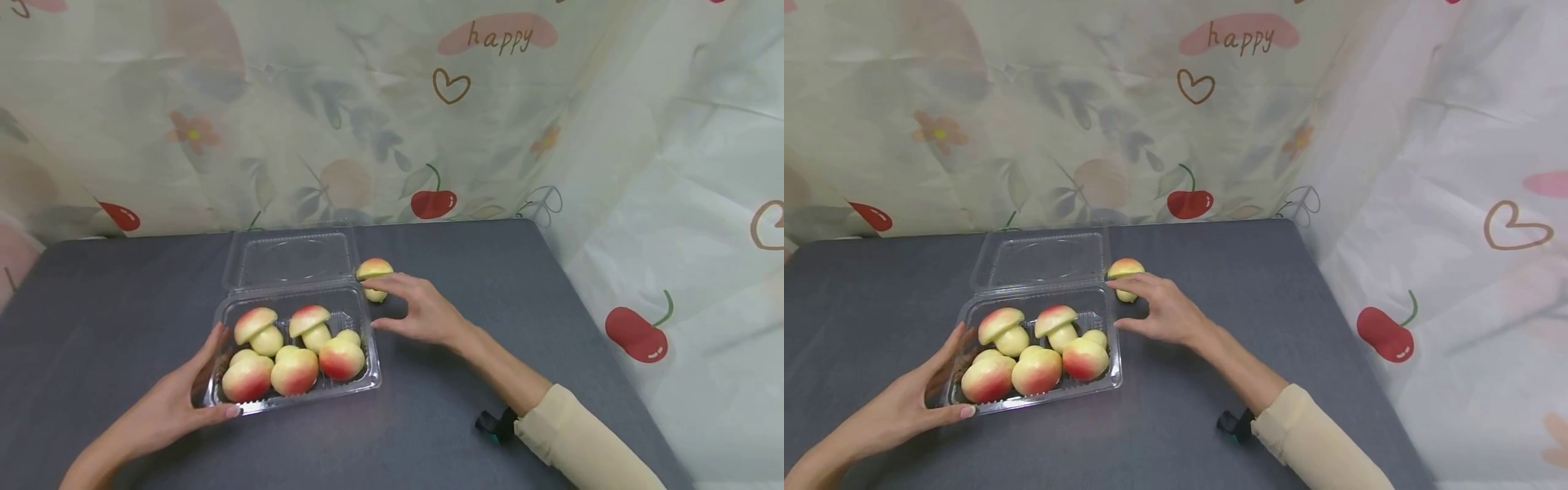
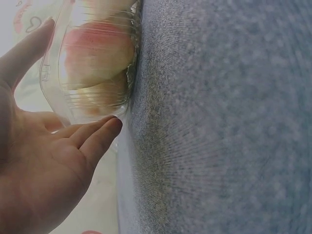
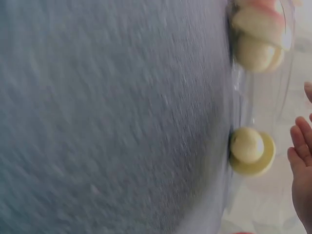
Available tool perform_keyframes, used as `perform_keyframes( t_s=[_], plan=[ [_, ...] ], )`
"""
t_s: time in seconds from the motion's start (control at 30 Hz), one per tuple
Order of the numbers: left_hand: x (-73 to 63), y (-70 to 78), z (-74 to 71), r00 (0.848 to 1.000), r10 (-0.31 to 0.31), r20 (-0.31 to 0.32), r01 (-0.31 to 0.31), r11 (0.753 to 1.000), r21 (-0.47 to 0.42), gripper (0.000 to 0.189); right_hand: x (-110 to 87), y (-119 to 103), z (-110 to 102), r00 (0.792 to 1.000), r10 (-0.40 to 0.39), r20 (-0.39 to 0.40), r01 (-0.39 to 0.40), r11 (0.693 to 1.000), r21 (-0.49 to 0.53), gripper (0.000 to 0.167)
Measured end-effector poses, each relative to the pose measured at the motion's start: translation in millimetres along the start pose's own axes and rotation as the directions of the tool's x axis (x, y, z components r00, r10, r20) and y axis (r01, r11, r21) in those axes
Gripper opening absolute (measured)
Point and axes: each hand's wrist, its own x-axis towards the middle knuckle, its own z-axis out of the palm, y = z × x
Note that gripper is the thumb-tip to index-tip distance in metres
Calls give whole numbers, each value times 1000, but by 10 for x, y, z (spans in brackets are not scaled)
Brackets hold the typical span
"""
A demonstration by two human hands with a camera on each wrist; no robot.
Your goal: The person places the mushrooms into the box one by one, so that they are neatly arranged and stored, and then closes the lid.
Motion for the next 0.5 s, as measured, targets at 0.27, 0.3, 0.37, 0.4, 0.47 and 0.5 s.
perform_keyframes(
  t_s=[0.27, 0.3, 0.37, 0.4, 0.47, 0.5],
  plan=[
    [14, 21, -12, 999, -45, 13, 44, 998, 42, 121, 22, 139, -97, 997, 61, -53, -62, 998, -20, 60],
    [13, 22, -13, 999, -45, 12, 44, 998, 44, 121, 29, 147, -100, 996, 66, -55, -67, 998, -21, 61],
    [11, 23, -14, 999, -46, 9, 46, 998, 47, 121, 52, 157, -104, 996, 72, -54, -73, 997, -22, 62],
    [10, 25, -13, 999, -46, 6, 46, 998, 52, 121, 65, 160, -106, 996, 75, -53, -77, 997, -25, 62],
    [10, 28, -9, 999, -48, 1, 48, 997, 58, 121, 97, 169, -107, 995, 84, -46, -85, 996, -32, 63],
    [11, 30, -9, 999, -50, 0, 50, 997, 58, 122, 113, 177, -107, 995, 88, -44, -89, 995, -34, 63]
  ],
)
